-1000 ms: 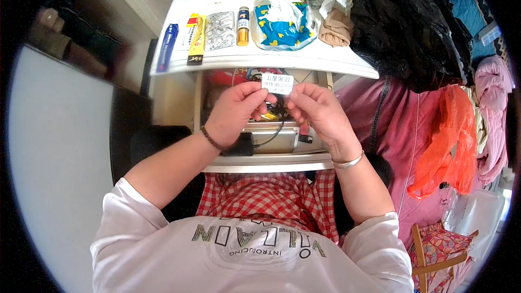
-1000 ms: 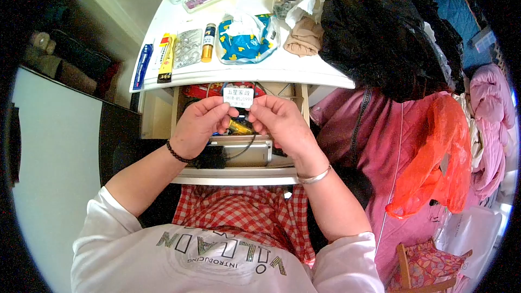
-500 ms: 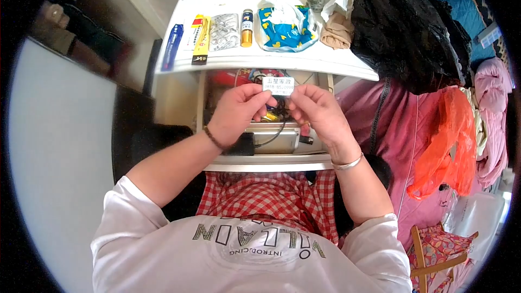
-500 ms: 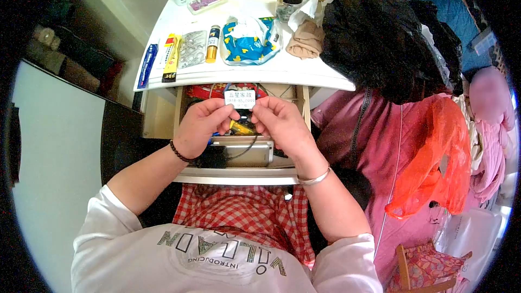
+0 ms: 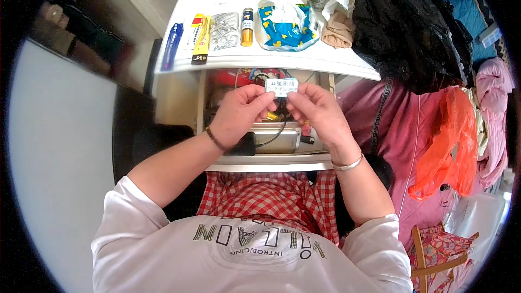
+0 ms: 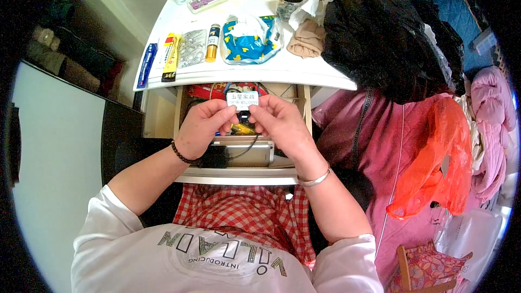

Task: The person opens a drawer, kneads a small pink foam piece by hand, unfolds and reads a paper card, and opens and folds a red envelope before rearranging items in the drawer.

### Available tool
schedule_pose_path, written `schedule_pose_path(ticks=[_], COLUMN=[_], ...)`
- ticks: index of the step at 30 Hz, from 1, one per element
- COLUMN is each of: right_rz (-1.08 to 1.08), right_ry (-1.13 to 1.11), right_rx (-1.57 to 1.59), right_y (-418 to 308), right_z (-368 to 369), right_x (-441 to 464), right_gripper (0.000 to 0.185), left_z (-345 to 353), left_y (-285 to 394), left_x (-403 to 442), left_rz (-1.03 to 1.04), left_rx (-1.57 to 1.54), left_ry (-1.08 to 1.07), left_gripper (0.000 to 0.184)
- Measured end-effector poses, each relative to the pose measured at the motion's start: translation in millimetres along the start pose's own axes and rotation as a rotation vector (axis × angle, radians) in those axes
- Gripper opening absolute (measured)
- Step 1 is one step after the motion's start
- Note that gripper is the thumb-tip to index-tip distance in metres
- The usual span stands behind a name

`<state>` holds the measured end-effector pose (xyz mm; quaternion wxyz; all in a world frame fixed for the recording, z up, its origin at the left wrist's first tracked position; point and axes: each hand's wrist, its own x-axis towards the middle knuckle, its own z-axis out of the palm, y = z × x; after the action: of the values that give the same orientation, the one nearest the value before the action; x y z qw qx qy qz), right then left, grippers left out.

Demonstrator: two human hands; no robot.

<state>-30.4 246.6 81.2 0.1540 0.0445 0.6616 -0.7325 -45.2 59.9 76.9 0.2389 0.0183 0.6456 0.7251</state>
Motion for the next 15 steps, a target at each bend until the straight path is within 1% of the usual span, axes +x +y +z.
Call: schedule_pose_path(ticks=[4, 6, 8, 9, 11, 12, 14, 15], right_rz=[0.022, -0.026, -0.069, -0.110, -0.150, -0.190, -0.210, -0.231], right_ry=[0.016, 0.031, 0.062, 0.094, 0.109, 0.128, 0.124, 0.121], right_rx=[0.035, 0.030, -0.004, -0.036, -0.069, -0.102, -0.135, -0.167], right_y=[-3.6, -2.2, -2.7, -2.7, -1.2, -0.1, 5.2, 6.8], right_z=[1.2, 0.8, 3.1, 4.4, 6.0, 6.5, 7.6, 8.4], right_x=[-1.6, -1.3, -2.5, -3.0, -3.6, -4.0, -3.3, -3.1], right_gripper=[0.012, 0.014, 0.013, 0.012, 0.011, 0.010, 0.009, 0.008], left_z=[-0.6, 1.5, 4.4, 4.7, 4.4, 1.7, -5.4, -5.6], left_y=[-3.3, -3.0, -2.6, -0.8, 3.6, 3.3, 1.5, 1.3], left_x=[1.0, 0.6, 0.0, 0.0, 0.0, 1.4, 4.0, 3.8], left_rz=[0.021, 0.026, 0.166, 0.167, 0.143, 0.144, 0.057, 0.057], left_rx=[0.023, 0.039, 0.070, 0.070, -0.088, -0.088, -0.114, -0.115], left_ry=[0.005, 0.022, 0.038, 0.040, 0.044, 0.045, -0.013, -0.011], left_gripper=[0.018, 0.019, 0.022, 0.022, 0.023, 0.023, 0.025, 0.025])
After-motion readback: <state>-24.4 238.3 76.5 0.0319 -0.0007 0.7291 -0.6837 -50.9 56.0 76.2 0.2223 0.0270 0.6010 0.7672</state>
